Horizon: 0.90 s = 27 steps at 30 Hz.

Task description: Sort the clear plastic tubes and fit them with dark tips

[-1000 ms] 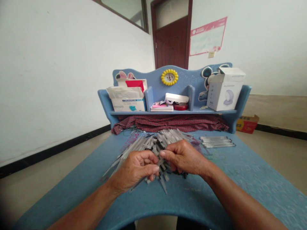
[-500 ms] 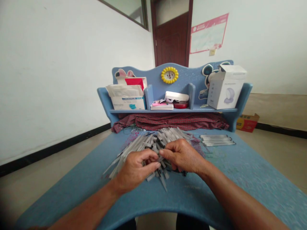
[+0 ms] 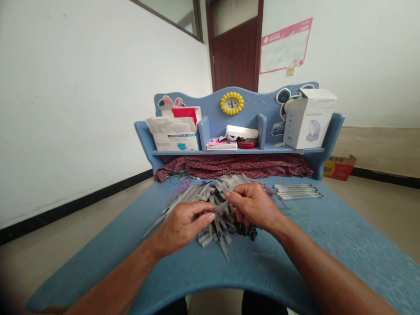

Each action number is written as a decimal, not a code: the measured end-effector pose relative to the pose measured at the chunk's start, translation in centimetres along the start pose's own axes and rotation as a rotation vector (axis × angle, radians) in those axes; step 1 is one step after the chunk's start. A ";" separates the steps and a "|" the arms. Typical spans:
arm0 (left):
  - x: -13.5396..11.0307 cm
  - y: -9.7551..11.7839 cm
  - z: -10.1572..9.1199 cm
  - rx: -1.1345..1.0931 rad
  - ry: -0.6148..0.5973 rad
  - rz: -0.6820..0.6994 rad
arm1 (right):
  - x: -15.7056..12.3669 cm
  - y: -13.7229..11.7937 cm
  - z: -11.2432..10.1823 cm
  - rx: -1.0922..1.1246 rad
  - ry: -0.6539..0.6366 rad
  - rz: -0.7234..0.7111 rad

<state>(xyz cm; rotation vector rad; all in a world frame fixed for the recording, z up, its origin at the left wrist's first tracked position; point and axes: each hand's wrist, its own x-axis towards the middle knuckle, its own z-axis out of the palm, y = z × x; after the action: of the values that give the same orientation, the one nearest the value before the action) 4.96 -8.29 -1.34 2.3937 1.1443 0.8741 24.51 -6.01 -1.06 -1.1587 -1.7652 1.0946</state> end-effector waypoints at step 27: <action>0.6 2.4 -0.2 0.223 0.230 0.051 | 0.3 0.7 0.5 0.582 -0.212 -0.077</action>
<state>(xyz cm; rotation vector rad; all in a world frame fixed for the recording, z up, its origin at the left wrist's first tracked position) 6.47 -9.29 0.34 2.5605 1.3335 1.1157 24.16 -5.72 -1.82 -0.6318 -1.4715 1.5900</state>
